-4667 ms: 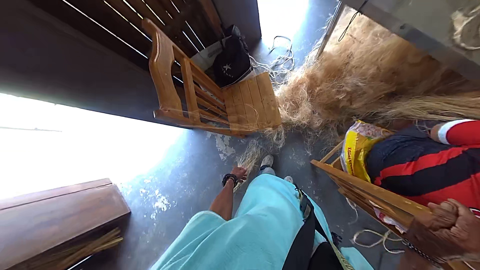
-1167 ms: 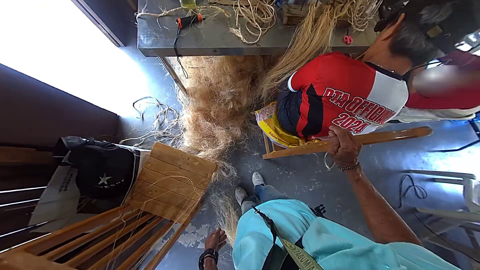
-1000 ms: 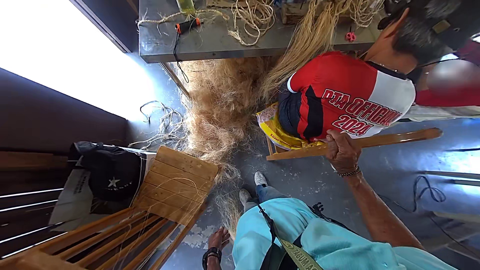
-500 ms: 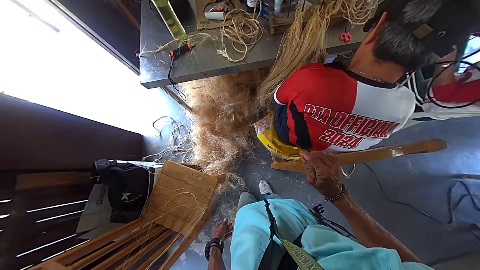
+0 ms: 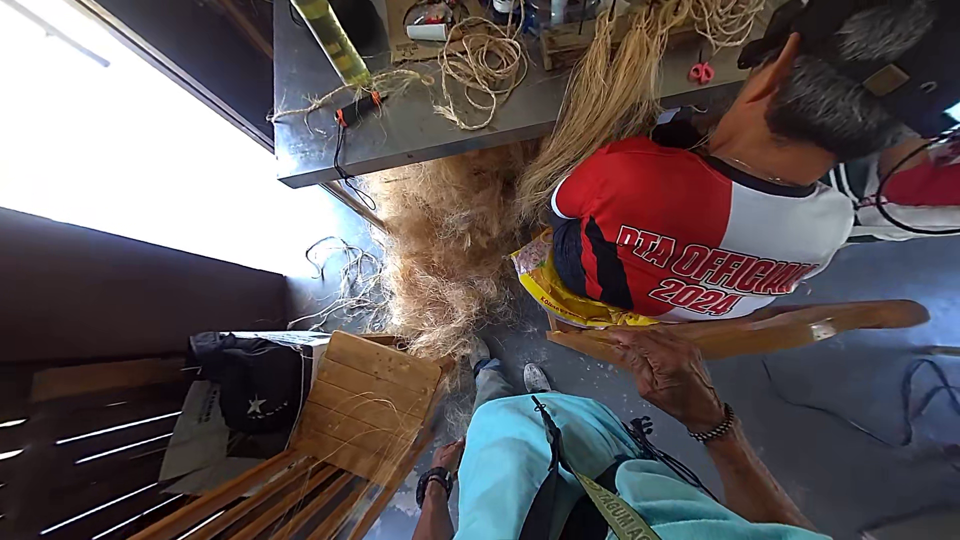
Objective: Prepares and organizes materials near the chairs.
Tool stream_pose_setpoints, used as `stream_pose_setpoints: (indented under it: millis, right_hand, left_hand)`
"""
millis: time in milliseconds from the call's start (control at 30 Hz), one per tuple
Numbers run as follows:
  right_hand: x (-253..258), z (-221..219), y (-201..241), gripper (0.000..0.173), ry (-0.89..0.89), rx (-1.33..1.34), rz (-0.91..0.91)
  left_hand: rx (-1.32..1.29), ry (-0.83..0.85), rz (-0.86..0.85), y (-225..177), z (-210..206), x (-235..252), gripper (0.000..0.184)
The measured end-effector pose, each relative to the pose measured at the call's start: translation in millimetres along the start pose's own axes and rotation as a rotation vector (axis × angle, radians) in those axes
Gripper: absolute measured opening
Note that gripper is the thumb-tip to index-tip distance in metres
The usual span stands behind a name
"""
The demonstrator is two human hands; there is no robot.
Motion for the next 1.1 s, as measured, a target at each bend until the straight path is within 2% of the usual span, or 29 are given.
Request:
stream_pose_setpoints:
  millis: [167, 300, 433, 667, 833, 967, 1100]
  right_hand:
    - [12.0, 0.1, 8.7, 0.038, 0.15, -0.064, -0.09]
    - [36.0, -8.8, 33.7, 0.043, 0.2, -0.069, -0.165]
    - [61.8, -41.3, 45.2, 0.041, 0.211, -0.042, -0.123]
    - [125.5, -107.2, 70.1, 0.03, 0.339, -0.03, -0.092]
    - [180.3, -157.0, 87.4, 0.029, 0.346, 0.021, 0.008]
    - [216.8, -185.9, 103.7, 0.028, 0.344, 0.038, 0.071]
    - [235.2, -215.7, 112.2, 0.025, 0.405, 0.081, 0.116]
  left_hand:
    - [-0.012, -0.003, -0.067, -39.4, 31.4, 44.0, 0.039]
    - [-0.281, 0.013, 0.006, -65.5, 61.5, 72.8, 0.038]
    - [-0.43, 0.023, 0.08, -83.3, 97.3, 93.2, 0.037]
    - [-0.514, 0.003, 0.126, -47.2, 125.8, 117.4, 0.039]
    - [-0.492, -0.044, 0.212, -22.0, 140.0, 96.9, 0.038]
    - [-0.509, -0.065, 0.261, 7.7, 135.2, 114.5, 0.038]
    - [-0.518, -0.079, 0.31, 0.9, 139.9, 118.2, 0.038]
Point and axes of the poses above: each hand's wrist, its own x-axis towards the middle knuckle, its own z-axis out of the back of the hand, y = z × x, the point moved 3 cm from there along x, towards the middle knuckle, and after that the axes turned 11 degrees about -y, right-handed, at the moved point
